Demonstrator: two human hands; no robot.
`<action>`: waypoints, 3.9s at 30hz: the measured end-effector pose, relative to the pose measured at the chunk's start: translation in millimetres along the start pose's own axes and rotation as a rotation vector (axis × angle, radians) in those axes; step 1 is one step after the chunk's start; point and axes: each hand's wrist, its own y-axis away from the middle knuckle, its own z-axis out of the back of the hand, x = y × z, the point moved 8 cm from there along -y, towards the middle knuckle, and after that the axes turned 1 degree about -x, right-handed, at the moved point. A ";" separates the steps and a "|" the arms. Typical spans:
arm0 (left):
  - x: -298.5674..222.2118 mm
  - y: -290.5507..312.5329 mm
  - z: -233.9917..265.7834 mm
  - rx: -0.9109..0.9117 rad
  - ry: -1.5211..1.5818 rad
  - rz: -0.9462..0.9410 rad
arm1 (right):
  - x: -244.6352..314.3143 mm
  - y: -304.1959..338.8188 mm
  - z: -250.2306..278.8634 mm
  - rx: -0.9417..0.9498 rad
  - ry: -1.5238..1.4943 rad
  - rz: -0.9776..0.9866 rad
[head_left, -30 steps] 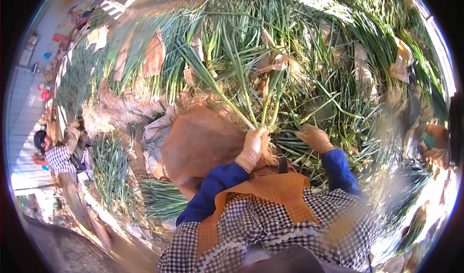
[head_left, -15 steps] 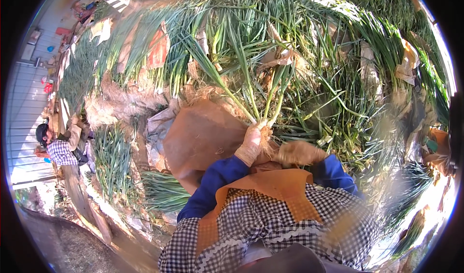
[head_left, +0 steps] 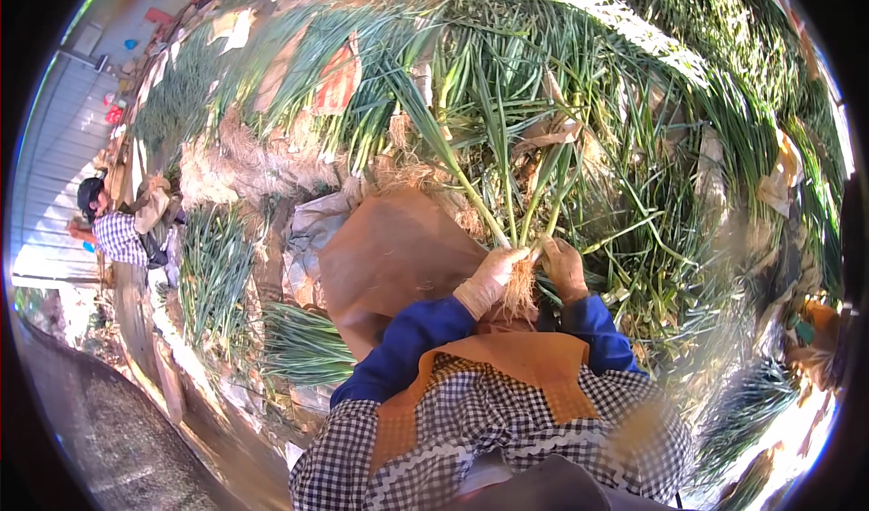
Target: The person cleans bundles of leeks by hand, stripping away the outer layers and dirt from the roots while they are spread out on a sack on the ground.
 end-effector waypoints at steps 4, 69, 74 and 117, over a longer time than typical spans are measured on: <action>-3.7 12.1 22.7 0.017 0.035 0.004 | 66.4 40.0 -15.5 0.290 -0.324 -0.074; -66.7 -22.1 70.0 -0.410 -0.191 -0.557 | 51.9 -138.6 -89.3 0.363 0.333 -0.121; -76.2 -13.6 72.3 -0.423 -0.039 -0.638 | 38.6 -117.1 -114.7 0.075 -0.570 -0.246; -71.7 18.2 24.3 -0.259 0.113 -0.499 | 91.0 -66.7 -69.9 0.401 -0.306 0.198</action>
